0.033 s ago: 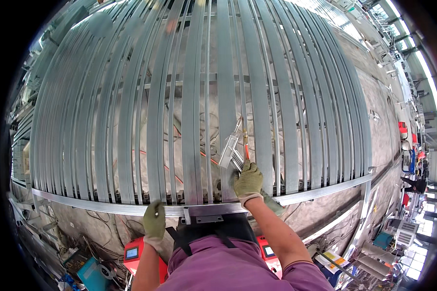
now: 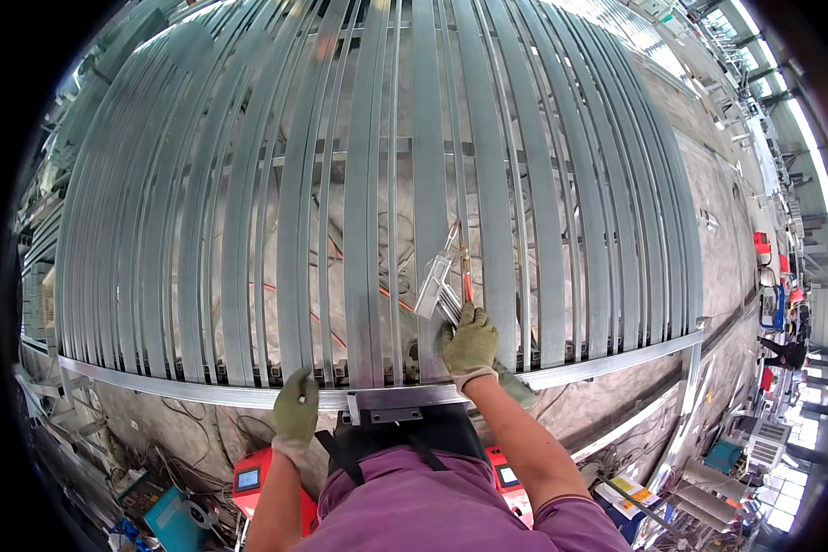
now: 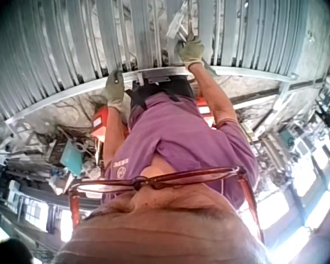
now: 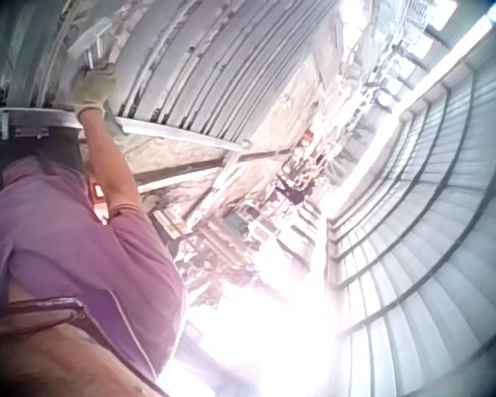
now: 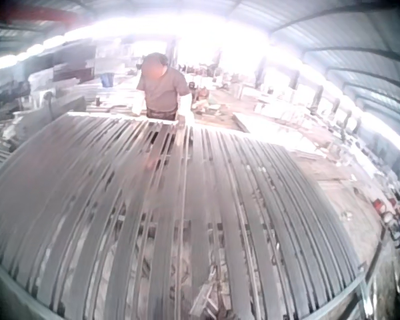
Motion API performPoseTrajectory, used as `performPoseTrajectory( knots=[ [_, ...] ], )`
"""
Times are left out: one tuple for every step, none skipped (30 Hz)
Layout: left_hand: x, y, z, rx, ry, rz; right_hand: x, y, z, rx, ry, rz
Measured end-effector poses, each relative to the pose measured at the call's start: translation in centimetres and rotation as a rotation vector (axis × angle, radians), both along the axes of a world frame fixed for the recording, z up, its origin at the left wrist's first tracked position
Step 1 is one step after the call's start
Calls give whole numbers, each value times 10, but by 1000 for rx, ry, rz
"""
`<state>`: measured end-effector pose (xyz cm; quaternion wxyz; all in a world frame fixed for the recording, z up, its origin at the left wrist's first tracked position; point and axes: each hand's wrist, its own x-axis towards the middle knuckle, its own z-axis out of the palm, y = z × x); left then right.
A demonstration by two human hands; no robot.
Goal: The person positions long metal bars onto a large metal frame structure and then uses a handheld welding tool to weld the bars to the frame. The person repeats this process for multiple bars along the length of the frame.
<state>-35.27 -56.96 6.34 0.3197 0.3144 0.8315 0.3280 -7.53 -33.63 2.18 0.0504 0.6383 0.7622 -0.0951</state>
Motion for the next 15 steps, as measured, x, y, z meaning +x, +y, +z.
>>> performPoseTrajectory(
  knots=[
    [0,23,6,-86,-54,-69,1,-2,-3,35,13,11],
    [3,49,15,-188,-22,-131,-1,-3,-7,66,30,31],
    [5,72,19,-289,9,-200,-1,-3,-10,100,46,46],
    [5,83,6,-322,58,-294,-1,-4,-13,132,49,66],
    [6,91,-16,-355,109,-386,-2,-4,-15,165,55,90],
    [6,101,-29,-385,162,-486,-2,-4,-17,198,60,105],
    [6,113,-29,-434,159,-479,-2,-5,-18,202,58,105],
    [9,125,-29,-481,156,-472,-2,-5,-17,206,56,106],
    [9,134,-30,-530,153,-468,-3,-6,-17,209,54,103],
    [5,138,-32,-535,135,-467,-3,-6,-17,215,47,102],
    [0,141,-34,-540,117,-465,-4,-6,-17,221,41,101],
    [-3,145,-33,-546,98,-466,-4,-6,-16,227,34,99],
    [-4,148,-31,-554,94,-461,-5,-6,-15,223,38,94],
    [-6,151,-28,-563,89,-456,-5,-6,-14,220,44,90],
    [-6,153,-25,-570,81,-448,-5,-6,-14,217,46,90]
  ],
)
